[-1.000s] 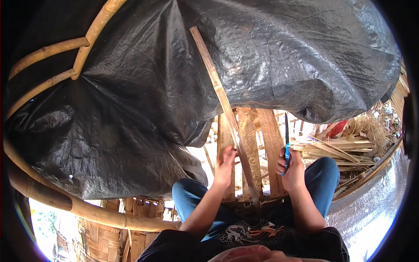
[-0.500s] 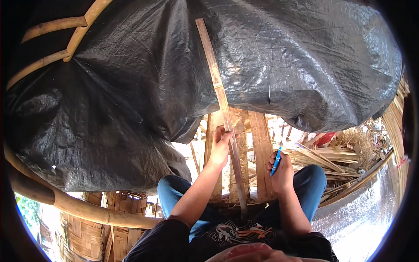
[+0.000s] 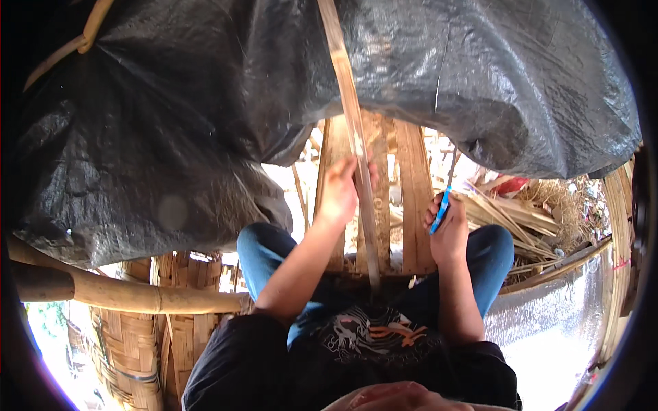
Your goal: Using a knife to shave and carve strips from a bamboo stick.
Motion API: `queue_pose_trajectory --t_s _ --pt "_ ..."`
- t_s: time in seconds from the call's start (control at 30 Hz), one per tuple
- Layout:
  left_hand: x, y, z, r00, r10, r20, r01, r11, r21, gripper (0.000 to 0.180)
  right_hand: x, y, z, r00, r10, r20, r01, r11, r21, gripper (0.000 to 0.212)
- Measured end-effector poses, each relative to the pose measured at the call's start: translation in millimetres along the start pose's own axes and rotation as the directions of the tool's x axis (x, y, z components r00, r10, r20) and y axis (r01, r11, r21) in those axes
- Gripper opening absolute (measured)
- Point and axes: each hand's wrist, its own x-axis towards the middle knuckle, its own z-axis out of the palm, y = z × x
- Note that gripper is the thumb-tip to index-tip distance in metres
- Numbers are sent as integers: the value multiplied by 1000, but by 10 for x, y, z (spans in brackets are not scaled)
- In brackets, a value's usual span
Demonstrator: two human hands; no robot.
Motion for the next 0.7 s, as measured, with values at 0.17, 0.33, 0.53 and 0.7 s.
queue_pose_trajectory --t_s 0.17,0.33,0.53,0.7 --pt "344 684 162 999 28 22 -26 996 -86 39 -16 -6 -117 996 -29 88 26 999 25 26" --pt "664 898 245 993 77 87 -78 997 14 40 6 32 -148 997 -42 62 41 999 24 26" --pt "883 1208 271 987 124 101 -128 991 38 31 21 22 -97 994 -92 60 94 995 -35 28" --pt "1003 1458 414 966 258 34 -259 941 217 34 32 21 -119 991 -96 99 100 994 -38 29"
